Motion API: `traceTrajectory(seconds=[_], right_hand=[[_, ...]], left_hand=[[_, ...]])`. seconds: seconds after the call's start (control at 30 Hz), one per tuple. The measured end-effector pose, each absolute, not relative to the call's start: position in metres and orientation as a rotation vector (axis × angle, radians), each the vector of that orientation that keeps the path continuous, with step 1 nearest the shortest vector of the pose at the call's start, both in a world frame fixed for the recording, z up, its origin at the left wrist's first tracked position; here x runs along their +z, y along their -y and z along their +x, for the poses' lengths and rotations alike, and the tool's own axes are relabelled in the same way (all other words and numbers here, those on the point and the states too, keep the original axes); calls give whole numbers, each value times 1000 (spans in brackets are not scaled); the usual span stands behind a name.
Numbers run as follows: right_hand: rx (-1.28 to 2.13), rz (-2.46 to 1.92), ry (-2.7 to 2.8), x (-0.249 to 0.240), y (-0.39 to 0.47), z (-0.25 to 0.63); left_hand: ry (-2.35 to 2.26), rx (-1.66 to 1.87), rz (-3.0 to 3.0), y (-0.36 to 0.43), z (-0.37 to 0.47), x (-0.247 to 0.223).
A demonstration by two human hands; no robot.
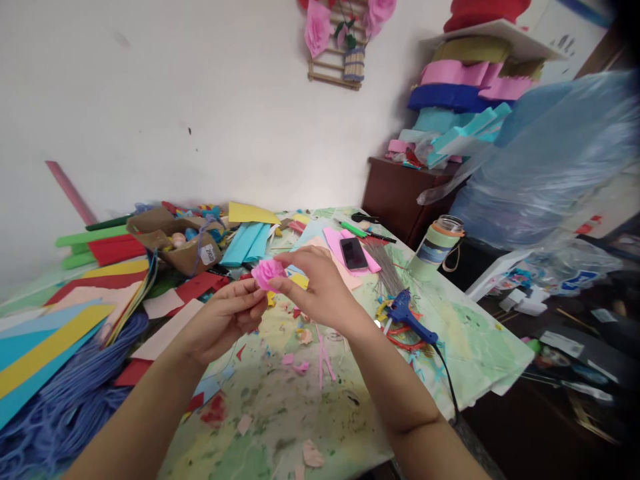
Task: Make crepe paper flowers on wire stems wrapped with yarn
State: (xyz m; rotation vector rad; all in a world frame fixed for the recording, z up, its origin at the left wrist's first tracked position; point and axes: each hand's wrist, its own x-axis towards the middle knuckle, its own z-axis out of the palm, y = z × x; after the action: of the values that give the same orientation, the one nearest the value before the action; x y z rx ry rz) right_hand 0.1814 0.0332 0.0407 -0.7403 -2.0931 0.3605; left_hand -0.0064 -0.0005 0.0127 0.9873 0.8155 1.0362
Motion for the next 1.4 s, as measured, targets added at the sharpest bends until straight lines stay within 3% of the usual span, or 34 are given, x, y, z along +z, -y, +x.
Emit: traceTrajectory(seconds=[1.0, 1.23, 1.4], right_hand=[[454, -765, 1919, 33, -45, 181], [463, -750, 2002, 37, -39, 181], [423, -793, 1923, 34, -46, 182]], left_hand=[[-918, 1074, 1029, 5, 1, 14], [-1138, 1154, 1301, 3, 0, 6], [-1463, 1114, 1823, 1, -8, 5]])
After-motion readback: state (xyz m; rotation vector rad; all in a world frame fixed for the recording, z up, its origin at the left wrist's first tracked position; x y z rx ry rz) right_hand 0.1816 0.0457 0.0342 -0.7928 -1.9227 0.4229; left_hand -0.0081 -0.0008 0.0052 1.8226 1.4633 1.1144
